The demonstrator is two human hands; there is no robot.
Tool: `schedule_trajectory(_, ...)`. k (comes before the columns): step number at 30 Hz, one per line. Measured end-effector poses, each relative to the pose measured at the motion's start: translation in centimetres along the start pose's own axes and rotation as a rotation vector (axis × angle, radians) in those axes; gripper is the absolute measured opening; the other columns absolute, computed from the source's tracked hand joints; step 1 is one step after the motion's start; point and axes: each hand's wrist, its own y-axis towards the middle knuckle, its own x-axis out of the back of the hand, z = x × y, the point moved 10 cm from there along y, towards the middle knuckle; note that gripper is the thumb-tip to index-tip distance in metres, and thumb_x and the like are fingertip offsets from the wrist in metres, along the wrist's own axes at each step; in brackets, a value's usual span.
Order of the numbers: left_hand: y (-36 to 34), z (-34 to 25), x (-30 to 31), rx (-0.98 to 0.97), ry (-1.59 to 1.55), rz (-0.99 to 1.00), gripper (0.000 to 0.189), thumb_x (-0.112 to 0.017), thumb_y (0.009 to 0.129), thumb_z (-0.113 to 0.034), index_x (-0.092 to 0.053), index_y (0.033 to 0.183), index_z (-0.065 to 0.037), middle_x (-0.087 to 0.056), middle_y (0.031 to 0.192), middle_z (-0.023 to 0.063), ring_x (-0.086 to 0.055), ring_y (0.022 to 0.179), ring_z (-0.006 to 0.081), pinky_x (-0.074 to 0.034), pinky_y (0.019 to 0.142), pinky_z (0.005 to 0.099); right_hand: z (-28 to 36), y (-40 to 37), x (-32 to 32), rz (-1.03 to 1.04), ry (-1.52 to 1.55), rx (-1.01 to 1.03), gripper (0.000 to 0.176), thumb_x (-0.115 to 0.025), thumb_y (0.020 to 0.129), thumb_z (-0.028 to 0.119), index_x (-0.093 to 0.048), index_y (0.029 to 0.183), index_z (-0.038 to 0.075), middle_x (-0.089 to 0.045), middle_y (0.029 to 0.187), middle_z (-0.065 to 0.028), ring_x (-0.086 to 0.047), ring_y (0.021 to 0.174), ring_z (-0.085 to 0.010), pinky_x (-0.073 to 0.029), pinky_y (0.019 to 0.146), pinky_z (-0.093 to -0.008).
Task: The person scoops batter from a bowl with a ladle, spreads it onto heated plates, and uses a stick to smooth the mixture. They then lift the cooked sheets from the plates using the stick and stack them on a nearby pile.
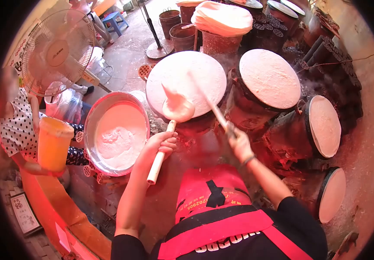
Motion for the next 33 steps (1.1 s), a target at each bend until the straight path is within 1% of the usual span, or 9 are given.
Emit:
schedule_trajectory(4,-0.6,1.0,1.2,0.101,-0.092,0.008,0.01,-0.042,0.095,-0.009,-0.042,0.098,0.001,-0.034,0.063,-0.0017,-0.032,0.044,0.0017,-0.025,0.031,0.014,-2.2,-7.8,-4.0,0.219,-0.072,-0.233,0.039,-0.06,0.088,0.018,-0.054,0.123,0.0,-0.064,0.111,-0.0093,-0.057,0.099,-0.0103,-0.043,0.085,-0.0232)
schedule_trajectory(7,-2.5,1.1,1.0,0.18,-0.109,0.028,0.011,-0.043,0.095,-0.01,-0.041,0.095,0.001,-0.034,0.065,-0.001,-0.033,0.044,0.0034,-0.027,0.032,0.0152,1.6,-8.3,-2.3,-0.025,0.222,-0.065,0.046,-0.06,0.089,0.019,-0.048,0.126,-0.006,-0.054,0.127,-0.0116,-0.047,0.117,-0.0119,-0.034,0.098,-0.0233)
schedule_trajectory(11,-9.6,-0.5,-6.6,0.35,-0.451,0.38,0.023,-0.038,0.097,-0.014,-0.04,0.111,0.005,-0.034,0.067,0.0016,-0.032,0.044,0.0075,-0.028,0.031,0.0169,8.5,-6.4,1.9,-0.178,0.127,0.151,0.045,-0.059,0.09,0.016,-0.046,0.13,-0.001,-0.057,0.107,0.0001,-0.048,0.079,-0.0016,-0.039,0.066,-0.0148)
schedule_trajectory(15,-6.7,-5.5,-5.0,-0.19,0.493,0.025,0.014,-0.046,0.093,-0.011,-0.044,0.105,-0.003,-0.035,0.063,-0.0021,-0.03,0.042,0.0012,-0.023,0.031,0.0138,6.3,-5.1,4.8,-0.299,0.253,-0.005,0.046,-0.06,0.089,0.019,-0.046,0.133,0.009,-0.04,0.065,0.011,-0.031,0.047,0.0016,-0.024,0.039,-0.0162)
schedule_trajectory(17,-3.6,-5.9,-4.6,-0.123,0.542,-0.034,0.011,-0.047,0.092,-0.01,-0.044,0.101,-0.004,-0.035,0.063,-0.0029,-0.03,0.042,0.0008,-0.023,0.031,0.0135,5.4,-5.1,5.9,-0.343,0.402,-0.125,0.05,-0.062,0.087,0.013,-0.043,0.131,-0.005,-0.05,0.13,-0.0085,-0.045,0.118,-0.0132,-0.033,0.099,-0.0242)
schedule_trajectory(23,1.7,-2.2,-6.6,0.129,0.307,-0.02,0.008,-0.045,0.094,-0.011,-0.043,0.096,-0.004,-0.035,0.062,-0.0035,-0.03,0.042,0.0006,-0.023,0.031,0.0129,0.7,-3.2,12.4,-0.289,0.286,-0.171,0.051,-0.06,0.084,0.007,-0.043,0.131,-0.006,-0.05,0.13,-0.0106,-0.046,0.119,-0.0165,-0.033,0.101,-0.0268)
schedule_trajectory(28,3.8,0.6,-13.0,0.289,0.013,0.077,0.017,-0.038,0.098,-0.017,-0.044,0.104,-0.003,-0.037,0.062,-0.0017,-0.033,0.041,0.002,-0.029,0.03,0.0143,1.1,1.1,22.3,-0.185,-0.136,-0.086,0.029,-0.056,0.083,0.02,-0.06,0.105,0.002,-0.062,0.079,-0.0126,-0.058,0.07,-0.0223,-0.046,0.069,-0.034)
schedule_trajectory(30,3.4,-0.2,-15.4,0.106,0.137,0.008,0.02,-0.036,0.099,-0.016,-0.041,0.11,-0.001,-0.036,0.064,-0.0009,-0.031,0.041,0.0028,-0.028,0.031,0.0147,3.5,2.3,27.1,-0.274,-0.527,0.039,0.018,-0.052,0.085,0.021,-0.057,0.092,0.004,-0.06,0.081,-0.0221,-0.059,0.08,-0.0383,-0.047,0.07,-0.0436)
schedule_trajectory(33,3.8,-1.1,-17.7,-0.048,0.28,-0.04,0.023,-0.037,0.098,-0.015,-0.038,0.115,0.002,-0.034,0.067,-0.0009,-0.03,0.042,0.0034,-0.029,0.03,0.0151,2.7,3.7,35.7,-0.433,-0.874,0.031,0.018,-0.055,0.083,0.023,-0.057,0.094,0.008,-0.062,0.086,-0.0189,-0.06,0.082,-0.0375,-0.048,0.07,-0.0457)
